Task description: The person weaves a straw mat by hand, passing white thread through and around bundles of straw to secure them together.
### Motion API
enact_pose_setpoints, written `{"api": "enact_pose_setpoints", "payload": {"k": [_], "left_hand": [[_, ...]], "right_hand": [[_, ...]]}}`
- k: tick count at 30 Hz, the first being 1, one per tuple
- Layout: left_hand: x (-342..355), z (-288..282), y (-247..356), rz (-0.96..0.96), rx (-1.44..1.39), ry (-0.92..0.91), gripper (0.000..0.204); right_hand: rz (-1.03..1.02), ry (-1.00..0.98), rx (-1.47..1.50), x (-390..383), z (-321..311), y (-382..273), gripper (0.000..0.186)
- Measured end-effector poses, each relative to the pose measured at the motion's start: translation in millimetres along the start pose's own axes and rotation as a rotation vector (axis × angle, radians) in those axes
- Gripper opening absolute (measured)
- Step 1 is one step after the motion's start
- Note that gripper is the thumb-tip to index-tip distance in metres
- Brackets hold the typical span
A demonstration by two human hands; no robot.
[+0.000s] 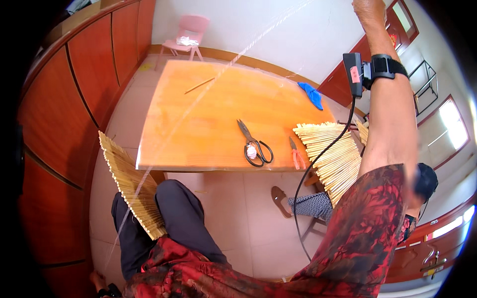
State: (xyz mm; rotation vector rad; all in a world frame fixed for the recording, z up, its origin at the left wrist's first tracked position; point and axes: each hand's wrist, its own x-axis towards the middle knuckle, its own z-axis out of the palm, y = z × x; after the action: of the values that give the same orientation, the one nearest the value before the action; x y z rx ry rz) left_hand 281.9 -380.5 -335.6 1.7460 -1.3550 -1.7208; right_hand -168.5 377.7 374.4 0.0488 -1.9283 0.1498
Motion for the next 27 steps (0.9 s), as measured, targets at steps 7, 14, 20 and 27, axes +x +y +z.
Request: {"api": "enact_pose_setpoints", "payload": {"k": [7,14,20,27], "left_hand": [[-51,58,36,-0.013,-0.060,-0.231,0.012],[-153,122,153,0.142,-0.126,-0.675,0.012],[-259,179,208,0.262,-0.138,-1.079,0.013],[-253,154,184,0.116,0.118,-1.230,0.014]], "right_hand": [[0.027,-0.111,0.557,0,-5,-46,0.024],[0.071,-0.383,1.268,-53,-18,-136,0.018],[0.068,-0.572,1.243,-76,-25,-164,0.016],[-0.073,-0.471,0.768,-68,14,-135,0.024]]}}
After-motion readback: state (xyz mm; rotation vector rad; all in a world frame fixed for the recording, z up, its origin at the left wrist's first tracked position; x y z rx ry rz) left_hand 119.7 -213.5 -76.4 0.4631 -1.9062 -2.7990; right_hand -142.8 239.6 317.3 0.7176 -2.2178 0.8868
